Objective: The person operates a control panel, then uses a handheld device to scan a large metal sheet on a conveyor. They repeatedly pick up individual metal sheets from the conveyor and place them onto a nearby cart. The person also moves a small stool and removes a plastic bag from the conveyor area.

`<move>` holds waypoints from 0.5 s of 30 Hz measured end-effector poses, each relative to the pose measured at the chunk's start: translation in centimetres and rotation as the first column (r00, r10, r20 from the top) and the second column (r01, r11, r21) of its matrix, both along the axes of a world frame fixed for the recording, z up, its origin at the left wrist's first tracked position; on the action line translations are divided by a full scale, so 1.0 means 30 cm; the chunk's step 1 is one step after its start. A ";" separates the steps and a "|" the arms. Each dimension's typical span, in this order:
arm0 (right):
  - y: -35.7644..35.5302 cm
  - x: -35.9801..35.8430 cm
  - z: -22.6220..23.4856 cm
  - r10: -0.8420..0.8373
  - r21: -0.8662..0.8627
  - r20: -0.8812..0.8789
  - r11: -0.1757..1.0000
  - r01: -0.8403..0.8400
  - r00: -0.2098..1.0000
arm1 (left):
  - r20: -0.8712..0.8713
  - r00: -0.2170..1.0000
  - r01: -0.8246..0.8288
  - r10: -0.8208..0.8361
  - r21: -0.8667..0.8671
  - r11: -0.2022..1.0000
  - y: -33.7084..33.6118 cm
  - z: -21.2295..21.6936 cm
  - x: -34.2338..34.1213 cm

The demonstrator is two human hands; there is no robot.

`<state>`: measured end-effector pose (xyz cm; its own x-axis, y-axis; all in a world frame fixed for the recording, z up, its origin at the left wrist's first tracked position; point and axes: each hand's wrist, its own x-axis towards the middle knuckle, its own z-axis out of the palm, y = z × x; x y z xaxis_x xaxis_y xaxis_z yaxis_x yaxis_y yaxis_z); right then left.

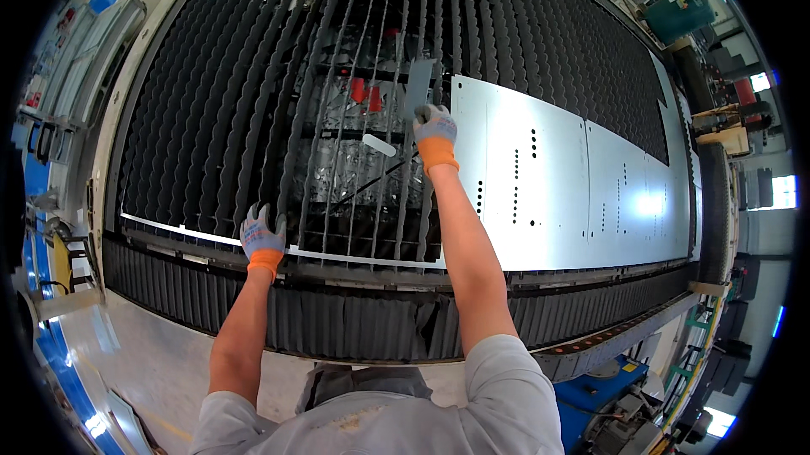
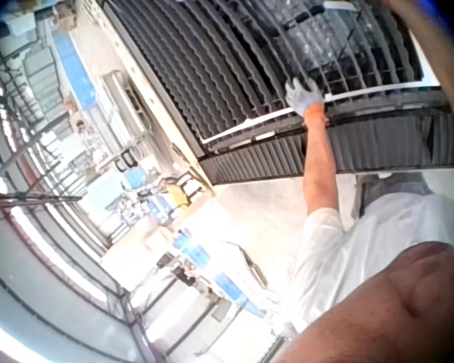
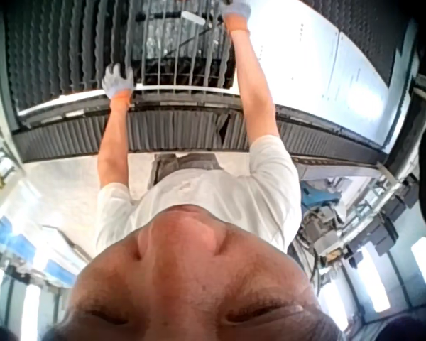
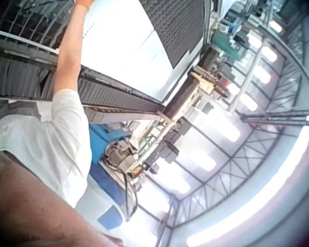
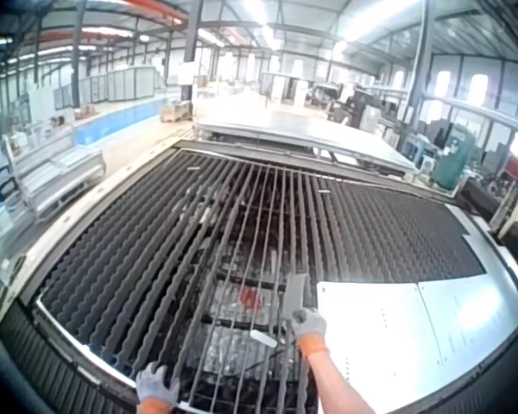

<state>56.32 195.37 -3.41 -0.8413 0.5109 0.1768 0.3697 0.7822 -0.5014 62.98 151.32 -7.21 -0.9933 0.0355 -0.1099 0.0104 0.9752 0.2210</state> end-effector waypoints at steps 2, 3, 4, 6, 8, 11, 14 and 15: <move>0.000 0.037 -0.039 0.055 0.077 0.162 0.995 -0.068 0.985 | 0.007 1.000 0.016 -0.016 0.001 1.000 0.007 0.006 -0.008; -0.051 0.048 -0.029 0.067 0.083 0.268 0.992 -0.092 0.961 | 0.014 1.000 0.008 -0.008 -0.003 1.000 0.003 0.008 -0.005; -0.099 0.066 -0.024 0.069 0.088 0.372 0.990 -0.109 0.926 | 0.021 1.000 0.007 -0.007 -0.007 1.000 0.001 0.009 -0.001; -0.175 0.070 -0.023 0.115 0.115 0.498 0.974 -0.197 0.860 | -0.022 1.000 0.001 -0.002 -0.015 1.000 0.007 0.014 0.004; -0.233 0.064 -0.026 0.144 0.078 0.629 0.966 -0.245 0.764 | -0.052 0.999 0.002 -0.003 -0.019 1.000 0.006 0.007 0.004; -0.235 0.057 -0.057 0.117 0.095 0.577 0.973 -0.208 0.809 | -0.067 0.998 0.012 -0.014 -0.023 1.000 -0.005 -0.007 0.007; -0.205 0.064 -0.097 0.121 0.094 0.521 0.976 -0.198 0.845 | -0.067 0.997 0.038 -0.040 -0.032 0.999 0.005 0.005 -0.001; -0.220 0.062 -0.078 0.146 0.070 0.515 0.975 -0.211 0.845 | -0.068 0.997 0.029 -0.032 -0.037 0.999 -0.003 -0.003 0.001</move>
